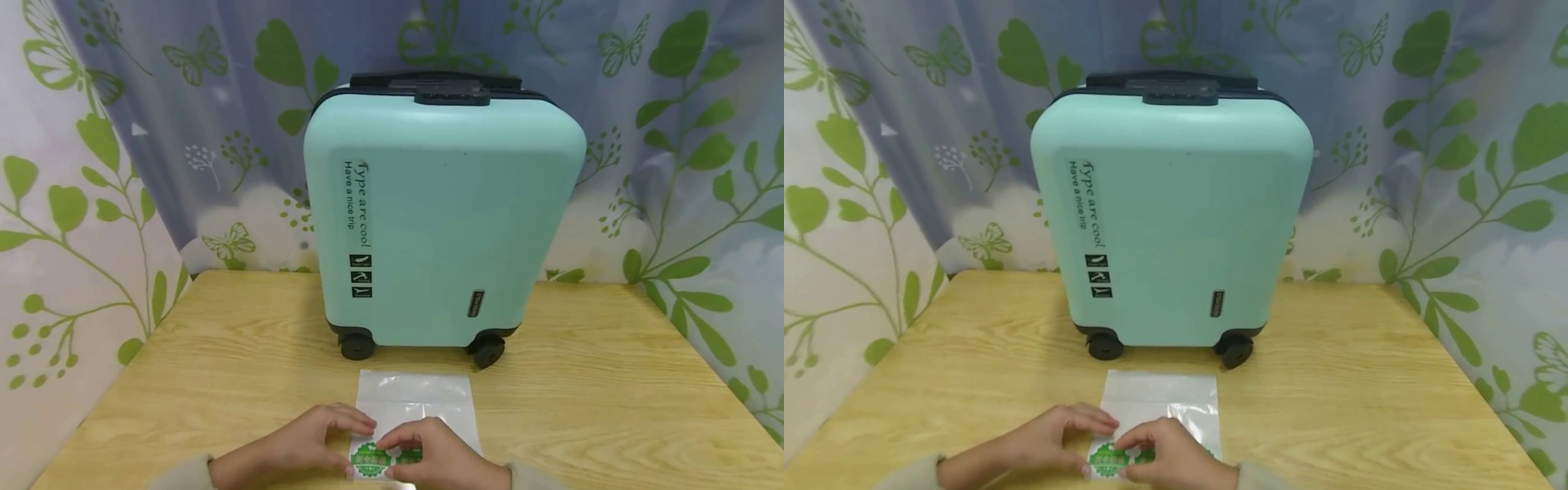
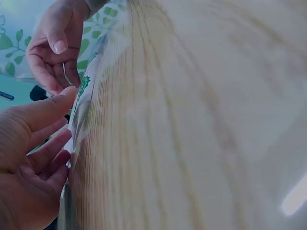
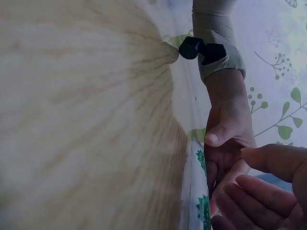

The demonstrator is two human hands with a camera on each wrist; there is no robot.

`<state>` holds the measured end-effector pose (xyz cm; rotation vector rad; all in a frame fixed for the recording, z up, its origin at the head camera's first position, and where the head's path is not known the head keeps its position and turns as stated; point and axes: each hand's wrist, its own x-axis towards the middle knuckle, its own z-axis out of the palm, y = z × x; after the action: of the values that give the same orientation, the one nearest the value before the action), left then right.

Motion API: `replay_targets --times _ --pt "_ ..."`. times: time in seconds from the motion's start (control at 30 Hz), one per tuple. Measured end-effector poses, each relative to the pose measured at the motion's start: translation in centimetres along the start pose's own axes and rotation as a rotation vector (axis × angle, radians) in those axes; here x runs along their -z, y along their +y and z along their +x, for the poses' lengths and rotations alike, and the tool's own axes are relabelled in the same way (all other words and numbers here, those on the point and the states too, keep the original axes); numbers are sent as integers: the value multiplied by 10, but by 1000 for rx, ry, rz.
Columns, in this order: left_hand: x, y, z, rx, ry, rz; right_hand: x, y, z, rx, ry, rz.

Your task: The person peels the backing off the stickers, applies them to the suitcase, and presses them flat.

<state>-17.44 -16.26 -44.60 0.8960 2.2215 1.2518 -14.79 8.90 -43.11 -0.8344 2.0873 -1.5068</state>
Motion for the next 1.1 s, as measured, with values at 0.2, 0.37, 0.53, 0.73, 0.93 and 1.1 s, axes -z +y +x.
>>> replay_targets --times 0.2,0.37,0.53,0.73,0.93,1.1 --pt "-2 -2 3 -95 2 137 2 2 1 -41 11 15" --pt "-4 -2 5 -114 48 175 3 2 3 -64 31 -2" --pt "-6 0 6 -89 141 159 4 5 3 -32 85 -68" --pt "-6 1 7 7 273 69 8 6 3 -58 127 -96" --pt "-6 3 8 70 309 31 9 7 4 -98 127 -80" --pt "-9 3 10 85 296 -40 9 7 4 -97 136 -59"
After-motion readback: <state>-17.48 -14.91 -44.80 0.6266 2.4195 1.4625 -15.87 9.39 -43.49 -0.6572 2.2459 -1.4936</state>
